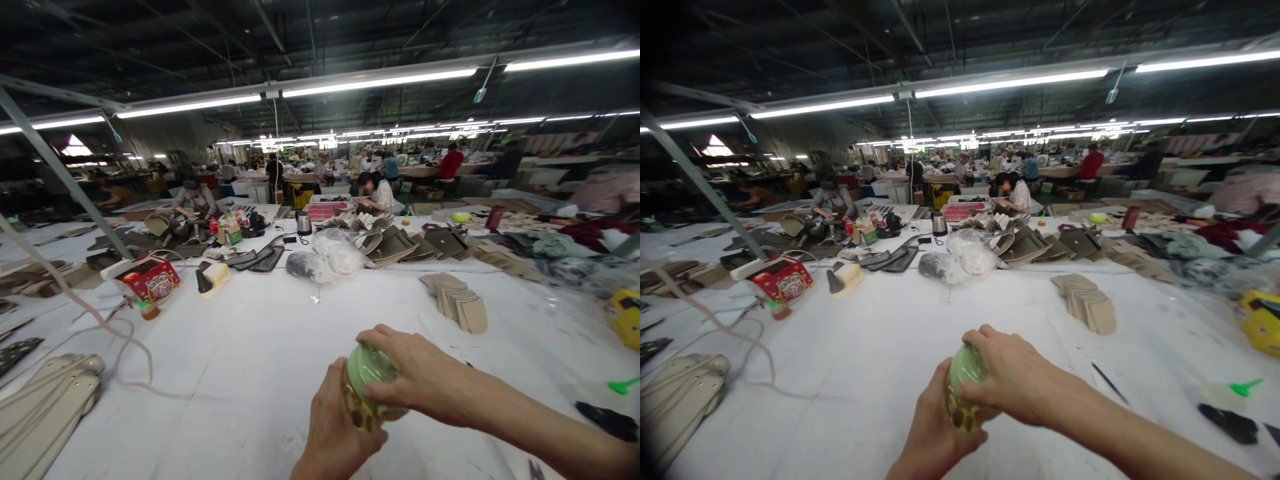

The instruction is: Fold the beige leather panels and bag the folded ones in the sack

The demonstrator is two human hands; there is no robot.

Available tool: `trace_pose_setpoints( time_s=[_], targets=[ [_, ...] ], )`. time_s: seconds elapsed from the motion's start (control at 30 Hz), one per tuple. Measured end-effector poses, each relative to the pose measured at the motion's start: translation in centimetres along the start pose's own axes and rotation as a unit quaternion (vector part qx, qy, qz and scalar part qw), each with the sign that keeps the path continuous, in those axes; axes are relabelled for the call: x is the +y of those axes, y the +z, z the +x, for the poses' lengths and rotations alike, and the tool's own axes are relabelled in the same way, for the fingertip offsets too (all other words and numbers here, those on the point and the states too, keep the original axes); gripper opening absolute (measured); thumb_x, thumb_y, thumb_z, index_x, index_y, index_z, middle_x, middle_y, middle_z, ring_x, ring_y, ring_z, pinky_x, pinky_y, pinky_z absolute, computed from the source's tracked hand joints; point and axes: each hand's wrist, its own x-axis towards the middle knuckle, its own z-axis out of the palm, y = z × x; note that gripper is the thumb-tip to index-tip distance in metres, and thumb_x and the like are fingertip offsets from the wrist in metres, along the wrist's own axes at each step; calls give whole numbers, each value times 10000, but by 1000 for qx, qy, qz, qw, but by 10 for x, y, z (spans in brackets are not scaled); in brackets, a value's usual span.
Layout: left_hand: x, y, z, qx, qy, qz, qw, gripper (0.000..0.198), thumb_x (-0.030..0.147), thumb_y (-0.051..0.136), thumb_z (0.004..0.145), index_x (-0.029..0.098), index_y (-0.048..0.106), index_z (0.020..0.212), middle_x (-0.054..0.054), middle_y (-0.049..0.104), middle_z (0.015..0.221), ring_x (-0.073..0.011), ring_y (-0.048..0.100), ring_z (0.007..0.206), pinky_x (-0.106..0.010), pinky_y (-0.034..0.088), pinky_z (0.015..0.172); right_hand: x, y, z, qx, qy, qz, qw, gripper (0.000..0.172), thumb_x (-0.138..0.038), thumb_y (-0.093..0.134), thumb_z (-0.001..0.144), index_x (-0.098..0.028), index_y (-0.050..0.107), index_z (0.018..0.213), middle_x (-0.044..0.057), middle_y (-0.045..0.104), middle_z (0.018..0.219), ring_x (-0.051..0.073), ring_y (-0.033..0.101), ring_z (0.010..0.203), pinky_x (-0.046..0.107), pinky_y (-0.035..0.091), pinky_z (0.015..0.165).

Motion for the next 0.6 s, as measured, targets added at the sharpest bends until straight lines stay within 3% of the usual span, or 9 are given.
trace_pose_setpoints(
  time_s=[0.17,0.3,0.37,0.47,0.57,0.6],
  targets=[
    [-8,-7,3,-25,15,-110,993,799,163,826,437,224,426,1127,17,633,981,-168,586,815,-272,475,674,18,-12,-2,-18,-96,151,984,615,-283,710,660,-276,536,1250,6,522,1231,188,535,1032,275,456,874],
    [-7,-13,6,-29,40,-138,989,789,124,832,437,231,443,1116,28,629,988,-164,596,840,-270,487,716,37,-14,-3,-83,-78,332,936,705,-345,670,761,-226,367,1387,79,562,1144,202,572,950,271,504,734],
    [-4,-17,8,-18,50,-126,991,812,109,843,414,246,451,1111,39,616,1013,-165,594,879,-276,494,762,46,-12,-3,-92,-81,401,908,757,-421,659,782,-205,312,1419,112,565,1164,251,567,1026,316,501,778],
    [1,-25,10,-2,61,-107,992,865,120,862,379,250,451,1129,36,600,1060,-178,584,956,-287,498,838,61,-5,-7,-31,-97,480,871,732,-484,656,765,-248,377,1399,106,445,1380,307,431,1256,374,424,968],
    [6,-31,12,9,82,-85,993,926,132,867,356,244,436,1168,17,600,1090,-200,586,1003,-300,498,898,77,8,-17,11,-88,550,831,701,-559,529,809,-303,337,1433,95,450,1391,320,447,1254,385,402,993],
    [8,-33,11,13,92,-83,992,949,139,870,348,242,430,1182,10,606,1088,-208,593,999,-302,505,894,82,12,-22,28,-80,542,836,698,-595,416,841,-295,289,1459,112,455,1386,329,459,1246,395,412,983]
  ],
)
